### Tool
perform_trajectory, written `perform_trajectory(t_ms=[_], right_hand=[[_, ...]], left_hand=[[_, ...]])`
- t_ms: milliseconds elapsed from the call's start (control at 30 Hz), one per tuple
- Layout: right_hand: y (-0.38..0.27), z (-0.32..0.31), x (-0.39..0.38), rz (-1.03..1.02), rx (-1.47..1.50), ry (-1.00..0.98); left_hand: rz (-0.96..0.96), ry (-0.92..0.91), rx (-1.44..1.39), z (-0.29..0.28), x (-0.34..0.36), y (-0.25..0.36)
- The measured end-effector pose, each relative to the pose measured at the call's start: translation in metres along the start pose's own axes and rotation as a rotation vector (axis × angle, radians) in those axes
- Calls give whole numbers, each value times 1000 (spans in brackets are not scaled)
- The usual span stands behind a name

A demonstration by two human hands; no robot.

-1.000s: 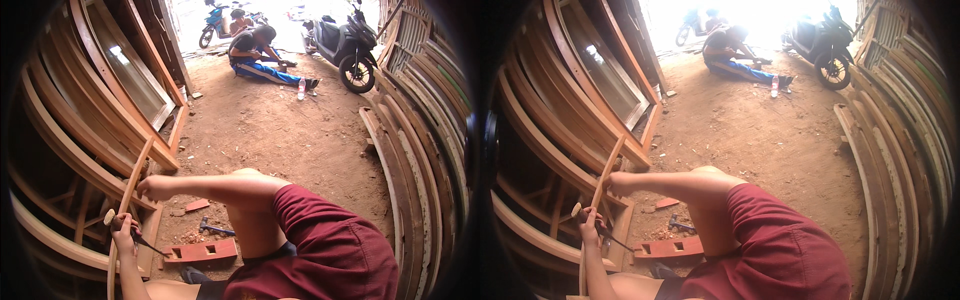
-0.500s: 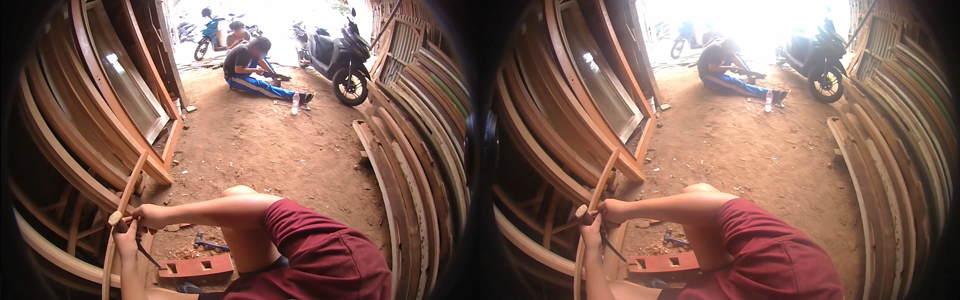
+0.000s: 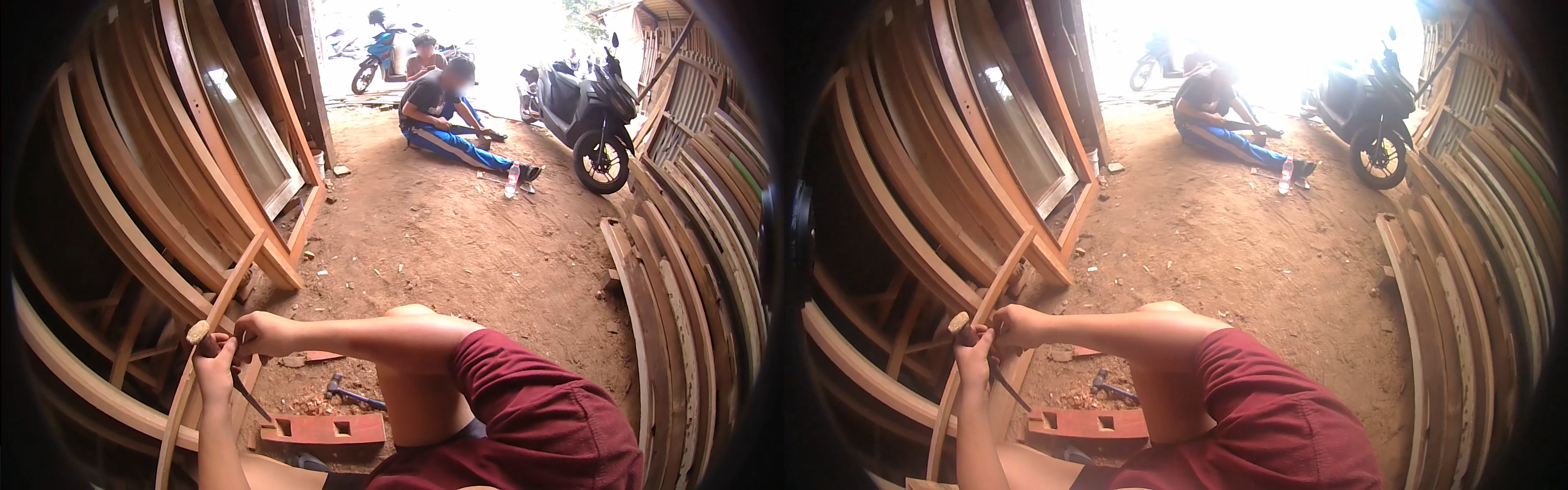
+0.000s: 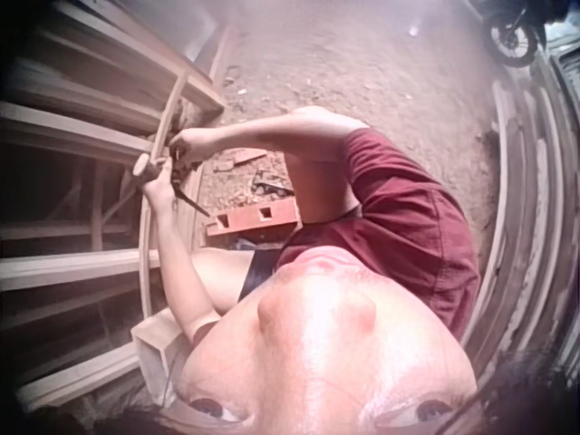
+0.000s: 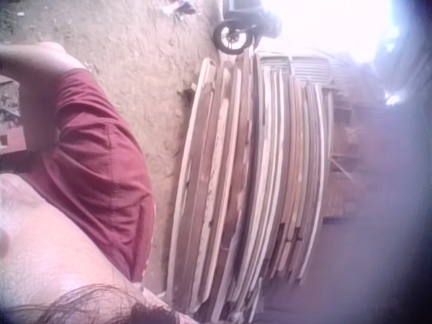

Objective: The person sits on the ground and uses a hammer to strike a chisel, carving a rectangular recess into a small wooden block. The person repeatedly chips away wood and clears the resulting shavings from the cut.

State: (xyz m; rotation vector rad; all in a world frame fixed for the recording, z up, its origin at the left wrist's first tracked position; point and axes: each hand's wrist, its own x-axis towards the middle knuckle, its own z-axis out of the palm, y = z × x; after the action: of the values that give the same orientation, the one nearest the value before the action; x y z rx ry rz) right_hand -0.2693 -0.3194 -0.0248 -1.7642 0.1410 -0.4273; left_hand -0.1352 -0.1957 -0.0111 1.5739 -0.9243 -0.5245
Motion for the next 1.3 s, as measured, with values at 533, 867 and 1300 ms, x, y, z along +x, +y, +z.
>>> perform_trajectory(t_ms=[533,867,1300], right_hand=[[-12,-15,1,228,109,53],[-3,-7,7,174,227,53],[19,-7,17,189,647,-81]], left_hand=[[18,3,-154,0,-2,3],[-10,-68,-225,-4,0,6],[-121,-53,-367,-6,6,-8]])
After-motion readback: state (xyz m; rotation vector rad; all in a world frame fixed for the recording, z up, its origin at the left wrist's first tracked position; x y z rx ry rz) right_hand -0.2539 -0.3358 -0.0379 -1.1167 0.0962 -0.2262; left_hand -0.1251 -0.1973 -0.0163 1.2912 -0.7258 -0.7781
